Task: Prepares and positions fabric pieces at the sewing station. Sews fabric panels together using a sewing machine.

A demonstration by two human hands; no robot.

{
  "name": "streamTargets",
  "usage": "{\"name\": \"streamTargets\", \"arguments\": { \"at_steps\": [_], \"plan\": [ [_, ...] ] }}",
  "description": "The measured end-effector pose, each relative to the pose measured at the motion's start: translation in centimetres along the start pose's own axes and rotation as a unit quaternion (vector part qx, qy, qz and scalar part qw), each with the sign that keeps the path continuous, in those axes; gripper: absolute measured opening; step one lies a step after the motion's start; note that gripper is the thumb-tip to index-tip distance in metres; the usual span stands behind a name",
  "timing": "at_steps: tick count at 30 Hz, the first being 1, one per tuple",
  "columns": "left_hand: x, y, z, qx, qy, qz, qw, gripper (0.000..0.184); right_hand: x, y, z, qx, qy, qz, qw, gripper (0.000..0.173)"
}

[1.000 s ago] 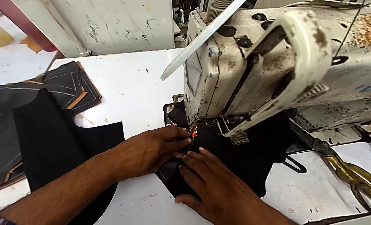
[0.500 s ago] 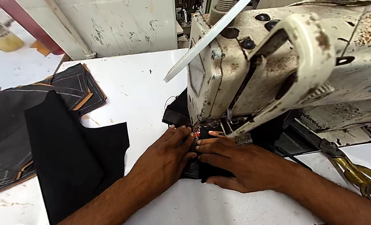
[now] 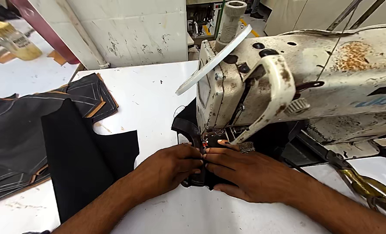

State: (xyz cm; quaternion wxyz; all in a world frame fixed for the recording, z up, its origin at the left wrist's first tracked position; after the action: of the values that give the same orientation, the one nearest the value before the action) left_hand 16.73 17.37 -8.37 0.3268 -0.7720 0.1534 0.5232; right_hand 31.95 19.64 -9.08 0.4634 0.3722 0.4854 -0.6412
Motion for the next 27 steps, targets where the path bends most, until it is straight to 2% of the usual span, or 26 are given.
{"name": "streamTargets", "arguments": {
  "at_steps": [3,6,15,27],
  "plan": [
    [-0.1,0.1,0.4,-0.001,0.038,0.003,0.999,0.024,0.1,0.4,3.4,0.031,-0.007,-0.040,0.999,0.045],
    [0.0,0.2,0.7,-0.001,0.051,0.006,0.999,0.024,1.4,1.3,5.4,0.048,-0.028,-0.044,0.997,0.049],
    [0.0,0.2,0.5,0.005,0.052,0.003,0.999,0.025,0.7,2.4,5.7,0.087,-0.057,-0.123,0.987,0.045],
    [0.1,0.2,0.3,0.013,0.038,0.029,0.999,0.028,2.0,1.5,6.4,0.093,-0.032,-0.088,0.991,0.051]
  ]
}}
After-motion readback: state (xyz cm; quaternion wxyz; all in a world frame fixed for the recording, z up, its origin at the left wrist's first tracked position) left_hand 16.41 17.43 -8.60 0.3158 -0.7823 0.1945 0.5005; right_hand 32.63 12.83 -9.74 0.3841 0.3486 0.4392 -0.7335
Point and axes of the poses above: each hand's wrist, its own y-axis away from the middle knuckle, its own x-axis out of the palm, z = x × y, the point moved 8 cm from there along -y, towards the middle knuckle, and after that the axes turned 10 degrees about -y, right-handed, at the moved point
